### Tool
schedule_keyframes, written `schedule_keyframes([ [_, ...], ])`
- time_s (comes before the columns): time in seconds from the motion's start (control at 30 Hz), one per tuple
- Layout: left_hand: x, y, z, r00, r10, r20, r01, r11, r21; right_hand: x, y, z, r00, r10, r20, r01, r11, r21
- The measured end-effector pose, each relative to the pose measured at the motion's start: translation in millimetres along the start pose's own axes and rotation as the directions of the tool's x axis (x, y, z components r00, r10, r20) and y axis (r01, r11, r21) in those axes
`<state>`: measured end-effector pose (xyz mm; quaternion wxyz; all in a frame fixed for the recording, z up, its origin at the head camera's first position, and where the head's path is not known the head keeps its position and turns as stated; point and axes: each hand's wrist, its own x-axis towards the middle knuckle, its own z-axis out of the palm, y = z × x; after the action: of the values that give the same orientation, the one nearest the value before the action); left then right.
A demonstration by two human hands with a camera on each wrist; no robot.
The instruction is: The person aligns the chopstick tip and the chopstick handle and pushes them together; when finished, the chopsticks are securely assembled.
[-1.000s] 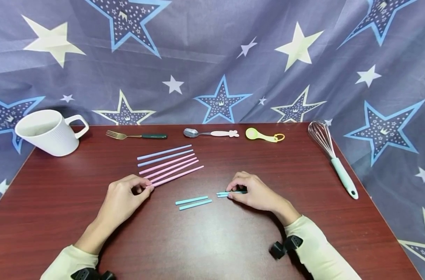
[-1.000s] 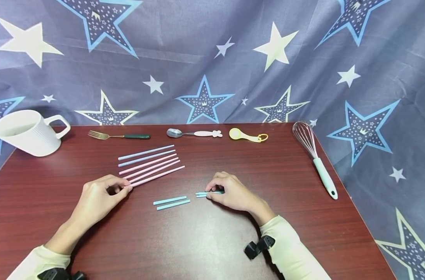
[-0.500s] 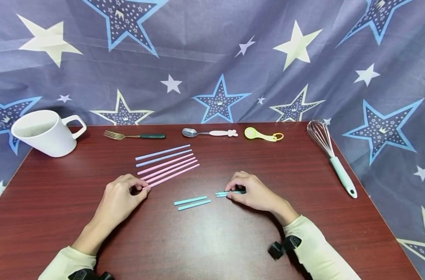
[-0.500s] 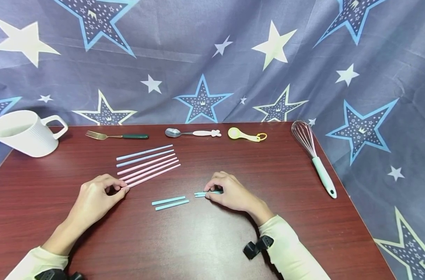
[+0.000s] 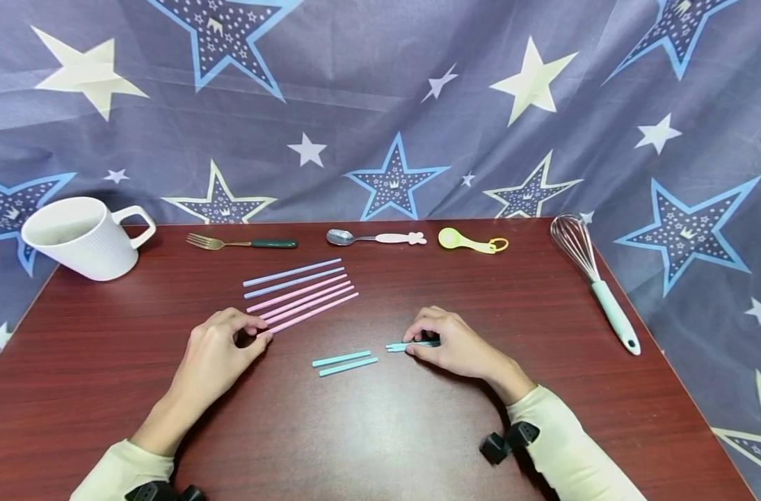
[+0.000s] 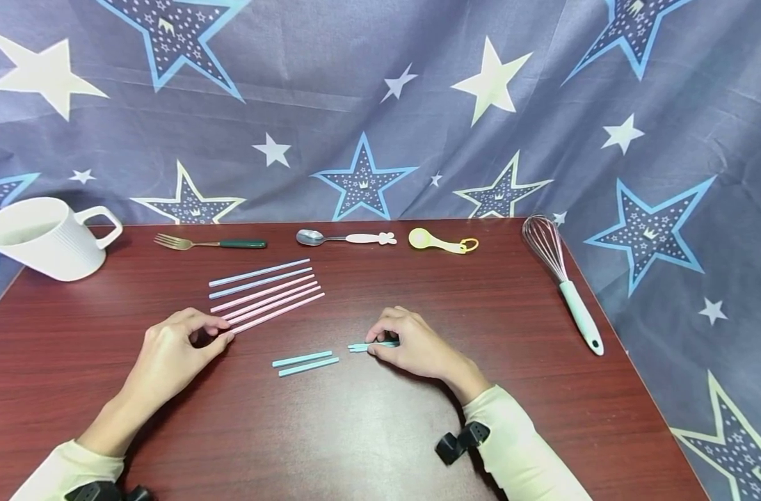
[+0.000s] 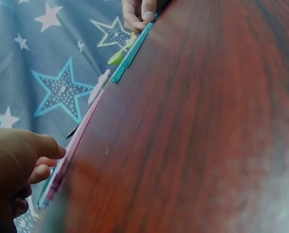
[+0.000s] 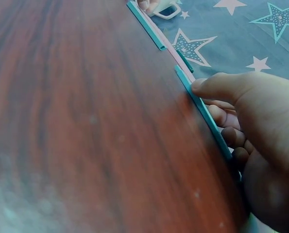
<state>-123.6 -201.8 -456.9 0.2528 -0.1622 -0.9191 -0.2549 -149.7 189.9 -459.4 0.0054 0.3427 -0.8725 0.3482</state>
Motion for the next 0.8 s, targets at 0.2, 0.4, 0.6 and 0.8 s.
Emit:
schedule_keyframes([
  [0.2, 1.1, 22.4, 1.3, 0.998, 0.025, 0.060, -0.019, 0.996, -0.092, 0, -1, -1, 1.000, 0.010, 0.001, -0.010, 1.000, -0.003],
  [0.4, 0.3, 47.6, 16.0, 0.972, 0.040, 0.233, 0.005, 0.981, -0.191, 1, -1, -1, 1.000, 0.010, -0.007, -0.010, 1.000, 0.018],
  [0.6, 4.3, 60.7, 32.7, 0.942, 0.051, 0.332, 0.040, 0.964, -0.264, 1, -1, -1, 1.000, 0.011, -0.001, -0.011, 1.000, 0.018],
  [0.8, 8.7, 65.0, 40.7, 0.936, 0.064, 0.347, 0.045, 0.954, -0.297, 1, -2, -2, 1.000, -0.003, -0.004, 0.003, 1.000, 0.016],
])
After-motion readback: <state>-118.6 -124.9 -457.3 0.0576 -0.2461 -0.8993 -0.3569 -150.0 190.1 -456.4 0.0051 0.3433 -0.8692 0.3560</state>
